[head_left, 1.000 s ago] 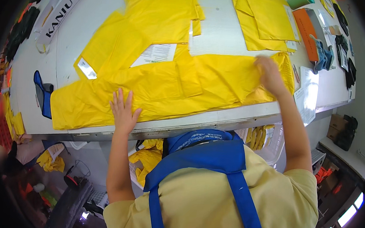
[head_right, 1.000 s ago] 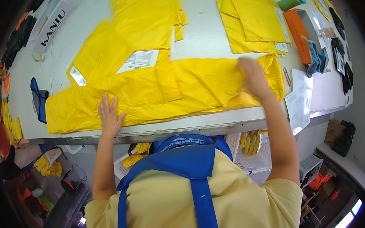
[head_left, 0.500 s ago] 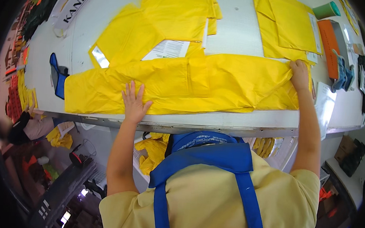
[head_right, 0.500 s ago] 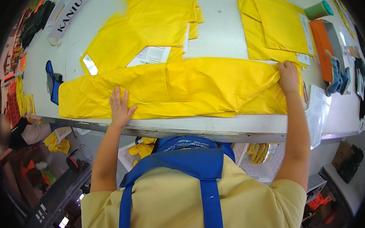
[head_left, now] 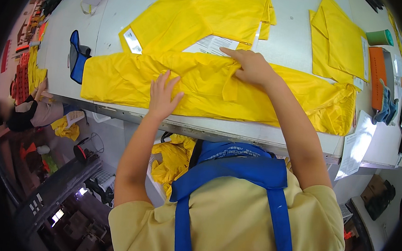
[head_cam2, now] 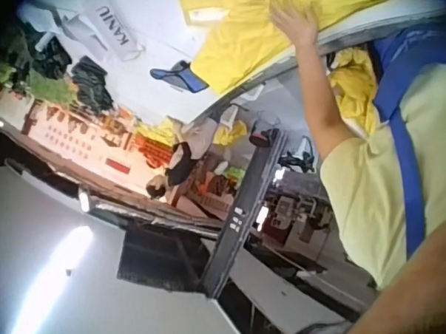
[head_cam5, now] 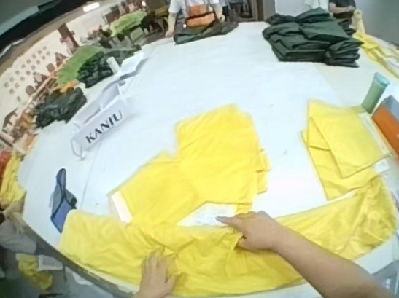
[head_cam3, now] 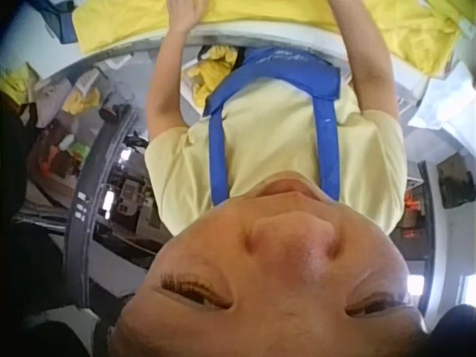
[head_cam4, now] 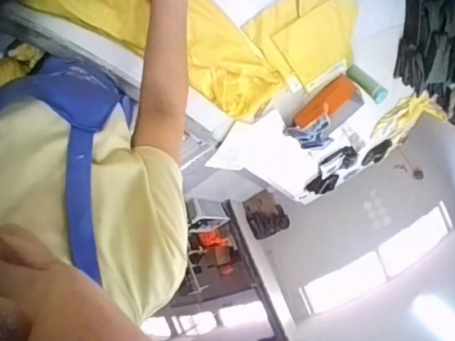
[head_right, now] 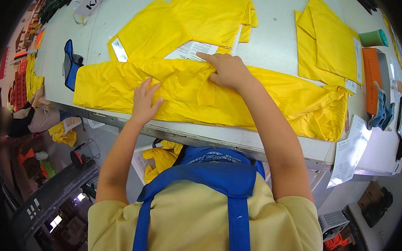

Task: The person uses a pair of scissors to trim loose threads and excess fabric from a yellow garment laid out on a table. They repeatedly adjust the garment's position to access different areas for trimming.

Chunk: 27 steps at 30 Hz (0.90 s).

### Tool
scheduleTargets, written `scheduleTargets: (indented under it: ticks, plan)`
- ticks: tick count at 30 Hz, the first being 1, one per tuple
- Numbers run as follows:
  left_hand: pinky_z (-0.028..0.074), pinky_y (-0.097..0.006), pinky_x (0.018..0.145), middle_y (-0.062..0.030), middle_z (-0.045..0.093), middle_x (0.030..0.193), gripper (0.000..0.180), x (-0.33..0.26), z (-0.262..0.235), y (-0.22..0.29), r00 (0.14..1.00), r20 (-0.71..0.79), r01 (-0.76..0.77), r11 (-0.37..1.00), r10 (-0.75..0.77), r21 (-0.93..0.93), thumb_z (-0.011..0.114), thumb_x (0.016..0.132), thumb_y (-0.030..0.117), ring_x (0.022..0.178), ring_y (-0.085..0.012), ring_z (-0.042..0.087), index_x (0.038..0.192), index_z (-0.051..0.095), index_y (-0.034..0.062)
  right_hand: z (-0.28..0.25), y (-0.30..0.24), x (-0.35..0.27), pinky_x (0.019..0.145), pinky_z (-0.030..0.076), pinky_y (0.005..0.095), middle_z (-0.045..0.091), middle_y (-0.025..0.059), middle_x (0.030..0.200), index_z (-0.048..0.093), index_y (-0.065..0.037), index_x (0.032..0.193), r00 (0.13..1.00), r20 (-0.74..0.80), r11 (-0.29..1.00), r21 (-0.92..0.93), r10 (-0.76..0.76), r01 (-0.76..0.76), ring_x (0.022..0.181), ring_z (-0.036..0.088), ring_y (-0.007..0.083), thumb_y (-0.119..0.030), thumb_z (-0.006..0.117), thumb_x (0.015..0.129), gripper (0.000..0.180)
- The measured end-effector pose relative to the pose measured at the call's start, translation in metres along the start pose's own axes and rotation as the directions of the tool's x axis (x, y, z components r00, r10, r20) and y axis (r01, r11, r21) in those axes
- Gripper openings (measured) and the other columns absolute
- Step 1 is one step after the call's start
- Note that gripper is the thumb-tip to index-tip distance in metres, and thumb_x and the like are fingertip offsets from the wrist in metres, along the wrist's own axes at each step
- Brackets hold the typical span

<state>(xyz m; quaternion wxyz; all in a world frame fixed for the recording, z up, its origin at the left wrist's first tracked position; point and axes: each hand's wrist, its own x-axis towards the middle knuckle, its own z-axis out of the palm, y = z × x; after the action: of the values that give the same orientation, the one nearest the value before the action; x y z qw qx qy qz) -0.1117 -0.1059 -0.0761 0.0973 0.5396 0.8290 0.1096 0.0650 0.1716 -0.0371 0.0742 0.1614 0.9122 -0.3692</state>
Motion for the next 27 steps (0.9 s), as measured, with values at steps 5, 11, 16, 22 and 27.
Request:
scheduleTargets:
  ticks: [5,11,16,22,27]
  plan:
    - [0.042,-0.042,0.088,-0.0147,0.056,0.108,0.043,0.09,-0.024,0.12,0.981,-0.184,-0.118,0.939,0.06,-0.323,0.064,0.08,0.029,0.103,-0.0339,0.052,0.118,0.055,0.0108,0.02,0.033,-0.024,0.087,0.046,0.0422,0.06,0.0165,0.111,0.04,-0.006,0.134,0.872,-0.459,0.985,-0.06,-0.17,0.161,0.102,0.057,0.0317,-0.028,0.059,0.079,0.062]
    - [0.049,-0.039,0.075,-0.0124,0.064,0.093,0.035,0.188,0.004,0.17,0.923,0.382,-0.004,0.997,0.032,-0.073,0.062,0.08,0.023,0.083,-0.0292,0.061,0.113,0.059,0.0105,-0.007,0.089,-0.072,0.075,0.046,0.0407,0.066,0.0121,0.085,0.061,-0.006,0.104,0.923,-0.323,0.866,-0.379,0.208,-0.327,0.084,0.061,0.03,-0.038,0.055,0.087,0.037]
    - [0.05,-0.035,0.066,-0.0127,0.064,0.087,0.025,0.18,0.029,0.094,0.838,0.534,0.52,0.464,-0.114,-0.717,0.056,0.077,0.004,0.077,-0.0264,0.062,0.101,0.065,0.0077,0.005,0.108,-0.085,0.067,0.043,0.0389,0.06,0.0065,0.071,0.058,-0.009,0.079,0.853,-0.512,0.897,-0.326,0.099,-0.3,0.073,0.058,0.0254,-0.034,0.056,0.087,0.026]
    - [0.048,-0.031,0.07,-0.0107,0.056,0.106,0.026,0.14,-0.007,0.112,0.922,0.371,0.282,0.854,-0.114,-0.437,0.054,0.074,-0.002,0.083,-0.0241,0.058,0.096,0.063,0.0076,0.012,0.107,-0.077,0.072,0.041,0.0397,0.059,0.0067,0.081,0.061,-0.01,0.09,0.791,-0.611,0.89,-0.376,-0.029,-0.258,0.082,0.056,0.0251,-0.03,0.06,0.083,0.021]
    - [0.046,-0.032,0.08,-0.0116,0.052,0.108,0.021,0.105,-0.004,0.095,0.964,0.262,0.055,0.93,0.045,-0.364,0.054,0.073,0.0,0.094,-0.0262,0.055,0.093,0.058,0.0064,0.026,0.021,-0.066,0.081,0.041,0.0419,0.059,0.0126,0.097,0.057,-0.008,0.114,0.829,-0.535,0.905,-0.417,-0.164,-0.091,0.094,0.055,0.0281,-0.032,0.067,0.078,0.044]
